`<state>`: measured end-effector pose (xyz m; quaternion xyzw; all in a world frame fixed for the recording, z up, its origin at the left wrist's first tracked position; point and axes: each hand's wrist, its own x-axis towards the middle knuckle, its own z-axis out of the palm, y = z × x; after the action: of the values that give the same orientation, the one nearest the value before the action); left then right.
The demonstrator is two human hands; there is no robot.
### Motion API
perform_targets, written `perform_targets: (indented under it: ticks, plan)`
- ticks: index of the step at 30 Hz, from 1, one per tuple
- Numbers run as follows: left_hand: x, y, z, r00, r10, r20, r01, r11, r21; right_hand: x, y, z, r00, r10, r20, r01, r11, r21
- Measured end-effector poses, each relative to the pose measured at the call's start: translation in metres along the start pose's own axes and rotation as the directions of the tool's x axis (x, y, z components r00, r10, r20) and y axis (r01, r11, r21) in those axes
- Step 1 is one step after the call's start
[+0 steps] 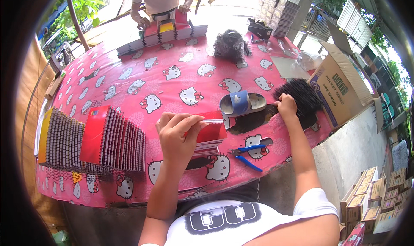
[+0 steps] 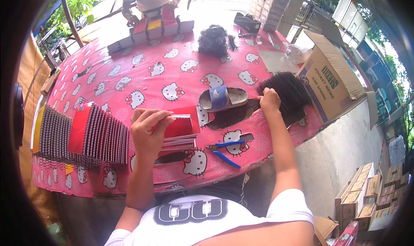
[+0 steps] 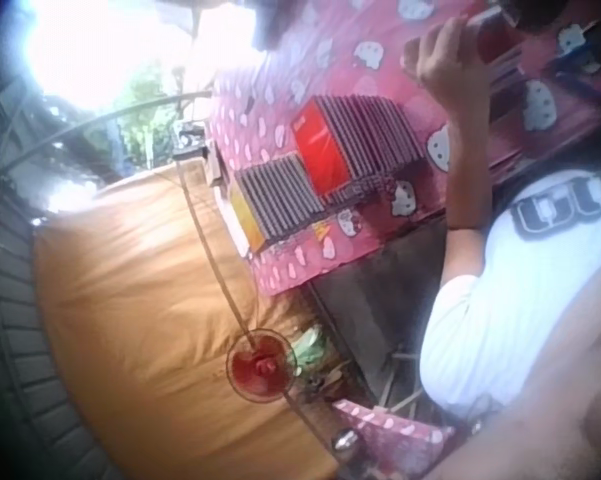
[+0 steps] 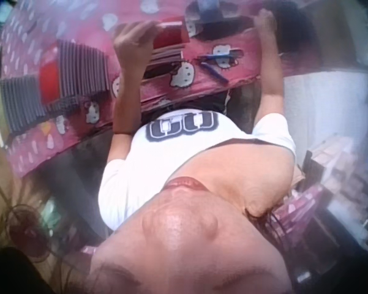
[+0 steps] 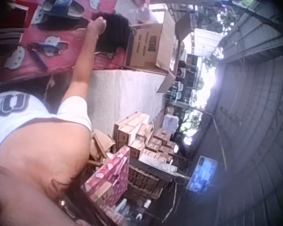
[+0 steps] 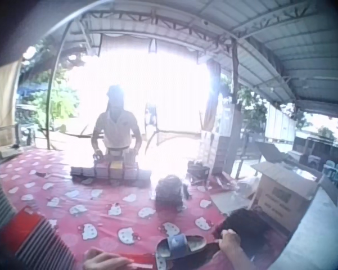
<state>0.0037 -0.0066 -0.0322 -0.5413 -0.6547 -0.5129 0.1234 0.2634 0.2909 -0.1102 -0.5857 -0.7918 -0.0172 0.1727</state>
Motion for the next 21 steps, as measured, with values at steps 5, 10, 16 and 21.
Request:
perform_targets:
  ticks: [5, 10, 16, 21]
  plan:
    - [-0.002, 0.001, 0.002, 0.999, -0.033, 0.003, 0.033, 0.999, -0.004, 0.009, 0.011, -0.008, 0.986, -0.067, -0.155, 0.087, 0.988, 0.131]
    - [-0.002, 0.004, -0.002, 0.999, 0.019, -0.029, -0.019, 1.000, 0.003, -0.073, -0.090, -0.058, 0.753, -0.503, -0.424, 0.658, 0.553, 0.511]
    - [-0.008, 0.000, 0.000, 0.999, 0.009, -0.031, -0.008, 0.999, 0.031, -0.124, -0.151, -0.101, 0.810, -0.454, -0.371, 0.548, 0.363, 0.754]
    - [-0.006, 0.005, -0.001, 1.000, 0.004, -0.031, -0.003, 1.000, 0.015, -0.124, -0.159, -0.104, 0.836, -0.487, -0.254, 0.409, 0.243, 0.880]
